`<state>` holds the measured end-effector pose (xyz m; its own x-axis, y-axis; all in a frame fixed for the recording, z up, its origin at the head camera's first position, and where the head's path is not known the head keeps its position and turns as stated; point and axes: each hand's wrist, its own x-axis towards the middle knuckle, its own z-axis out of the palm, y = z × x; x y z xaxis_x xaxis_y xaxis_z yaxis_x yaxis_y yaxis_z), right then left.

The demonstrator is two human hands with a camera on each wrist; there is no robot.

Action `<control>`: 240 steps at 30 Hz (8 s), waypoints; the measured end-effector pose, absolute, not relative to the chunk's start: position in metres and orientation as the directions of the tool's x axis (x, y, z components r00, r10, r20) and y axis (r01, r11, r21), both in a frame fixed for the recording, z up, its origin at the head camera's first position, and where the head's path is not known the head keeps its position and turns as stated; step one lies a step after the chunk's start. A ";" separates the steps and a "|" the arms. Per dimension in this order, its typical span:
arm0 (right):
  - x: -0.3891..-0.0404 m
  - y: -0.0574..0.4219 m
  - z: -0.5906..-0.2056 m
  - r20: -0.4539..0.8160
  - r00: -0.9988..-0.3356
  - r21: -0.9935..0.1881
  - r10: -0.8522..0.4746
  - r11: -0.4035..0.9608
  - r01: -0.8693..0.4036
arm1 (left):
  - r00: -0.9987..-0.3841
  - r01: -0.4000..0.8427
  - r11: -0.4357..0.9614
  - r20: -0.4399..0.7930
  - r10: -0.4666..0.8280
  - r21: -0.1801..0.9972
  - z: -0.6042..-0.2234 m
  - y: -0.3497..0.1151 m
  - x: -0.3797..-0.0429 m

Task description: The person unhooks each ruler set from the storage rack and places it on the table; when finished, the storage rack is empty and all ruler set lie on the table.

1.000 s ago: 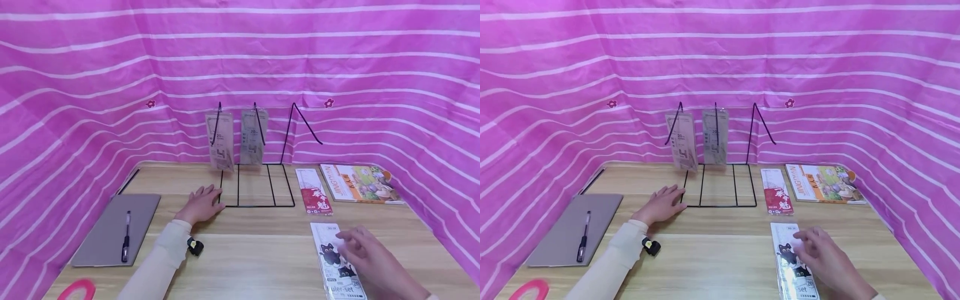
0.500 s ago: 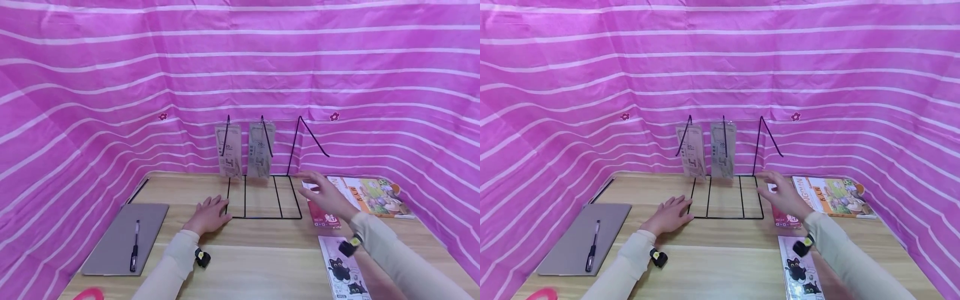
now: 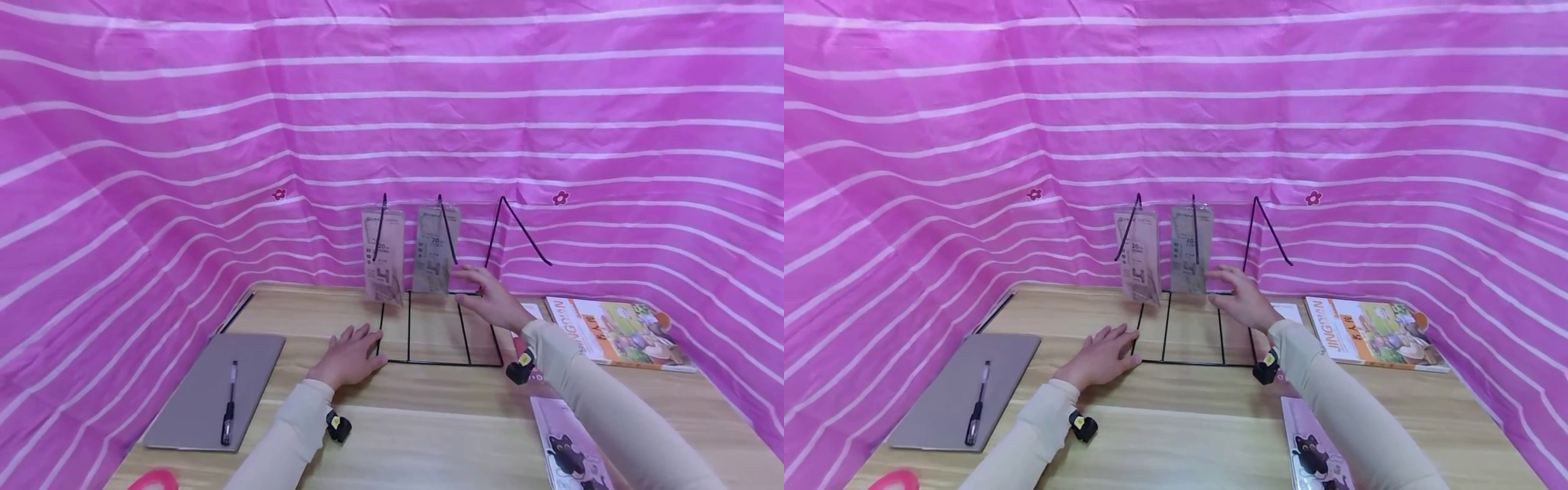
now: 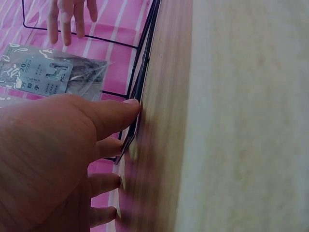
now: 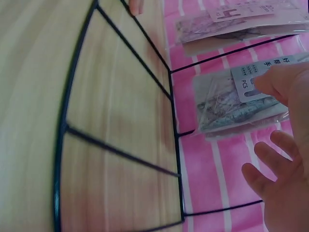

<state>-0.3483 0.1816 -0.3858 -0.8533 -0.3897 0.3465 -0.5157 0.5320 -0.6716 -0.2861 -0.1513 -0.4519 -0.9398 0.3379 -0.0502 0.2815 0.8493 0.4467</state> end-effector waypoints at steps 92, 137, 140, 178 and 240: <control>-0.166 0.225 -0.416 0.248 -0.929 -0.523 -0.276 0.769 -0.368 | -0.941 0.272 0.854 -0.061 0.332 0.444 -0.450 -0.152 -0.291; -0.358 0.151 -0.365 0.452 -0.876 -0.731 -0.171 0.492 -0.473 | -0.942 0.267 0.856 -0.067 0.328 0.442 -0.451 -0.152 -0.289; -0.347 0.154 -0.362 0.468 -0.858 -0.710 -0.212 0.488 -0.508 | -0.943 0.265 0.857 -0.067 0.326 0.443 -0.452 -0.152 -0.288; -0.154 0.200 -0.368 0.362 -0.794 -0.798 -0.488 0.277 -0.535 | -0.936 0.294 0.857 -0.053 0.348 0.424 -0.451 -0.153 -0.292; -0.277 0.232 -0.437 -0.013 -0.971 -0.389 -0.239 0.896 -0.216 | -0.941 0.279 0.858 -0.057 0.334 0.432 -0.451 -0.154 -0.294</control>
